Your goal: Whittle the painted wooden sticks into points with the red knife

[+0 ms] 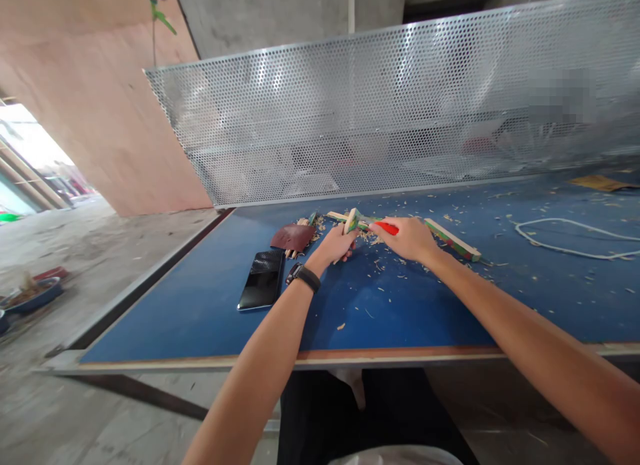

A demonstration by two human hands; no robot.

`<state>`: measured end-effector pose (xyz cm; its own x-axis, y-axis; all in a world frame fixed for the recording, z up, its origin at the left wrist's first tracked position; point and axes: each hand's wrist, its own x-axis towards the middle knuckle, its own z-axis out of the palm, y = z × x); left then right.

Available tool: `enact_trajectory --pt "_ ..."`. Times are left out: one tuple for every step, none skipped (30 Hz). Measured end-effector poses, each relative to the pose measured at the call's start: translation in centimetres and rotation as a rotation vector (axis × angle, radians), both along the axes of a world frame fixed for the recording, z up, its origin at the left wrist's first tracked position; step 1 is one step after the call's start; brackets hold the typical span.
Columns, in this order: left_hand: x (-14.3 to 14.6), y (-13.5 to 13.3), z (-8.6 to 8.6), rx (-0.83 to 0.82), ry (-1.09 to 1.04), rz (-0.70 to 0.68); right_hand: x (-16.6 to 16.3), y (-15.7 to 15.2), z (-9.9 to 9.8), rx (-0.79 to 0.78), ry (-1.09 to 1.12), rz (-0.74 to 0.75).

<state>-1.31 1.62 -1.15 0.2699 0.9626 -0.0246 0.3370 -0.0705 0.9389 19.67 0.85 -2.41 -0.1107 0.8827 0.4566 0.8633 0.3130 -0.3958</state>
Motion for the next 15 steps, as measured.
enact_trajectory --pt "-0.1 0.1 0.0 0.001 0.010 0.004 0.0 0.1 -0.1 -0.002 0.007 0.011" --pt "-0.2 0.2 -0.1 0.003 0.021 0.010 -0.1 0.1 -0.1 -0.003 0.013 0.022" --pt "-0.2 0.2 -0.1 0.009 0.035 0.018 -0.2 0.1 -0.2 -0.006 0.014 0.031" --pt "-0.2 0.3 -0.1 0.014 0.048 0.027 -0.2 0.1 -0.2 -0.011 0.013 0.037" --pt "-0.2 0.4 -0.2 0.017 0.060 0.036 -0.4 0.0 -0.1 -0.015 0.009 0.041" --pt "-0.2 0.5 -0.2 0.019 0.071 0.044 -0.5 -0.1 0.0 -0.022 0.006 0.047" --pt "-0.2 0.5 -0.2 0.017 0.080 0.047 -0.6 -0.2 0.0 -0.029 0.002 0.055" --pt "-0.2 0.6 -0.3 0.013 0.087 0.048 -0.7 -0.3 0.1 -0.035 0.000 0.065" --pt "-0.2 0.6 -0.3 0.008 0.094 0.048 -0.8 -0.5 0.1 -0.038 -0.002 0.078" --pt "-0.2 0.6 -0.3 0.005 0.101 0.044 -1.0 -0.6 0.2 -0.038 -0.002 0.095" --pt "-0.2 0.6 -0.4 0.003 0.107 0.042 -1.1 -0.7 0.2 -0.033 -0.002 0.111" --pt "-0.2 0.6 -0.4 0.003 0.116 0.041 -1.2 -0.8 0.2 -0.025 -0.001 0.125" --pt "-0.2 0.6 -0.4 0.004 0.126 0.044 -1.2 -0.8 0.2 -0.018 0.000 0.136" --pt "-0.3 0.6 -0.3 0.006 0.134 0.051 -1.3 -0.8 0.2 -0.014 -0.004 0.139" --pt "-0.2 0.6 -0.3 -0.001 0.126 0.063 -1.3 -0.8 0.2 -0.013 -0.015 0.129"
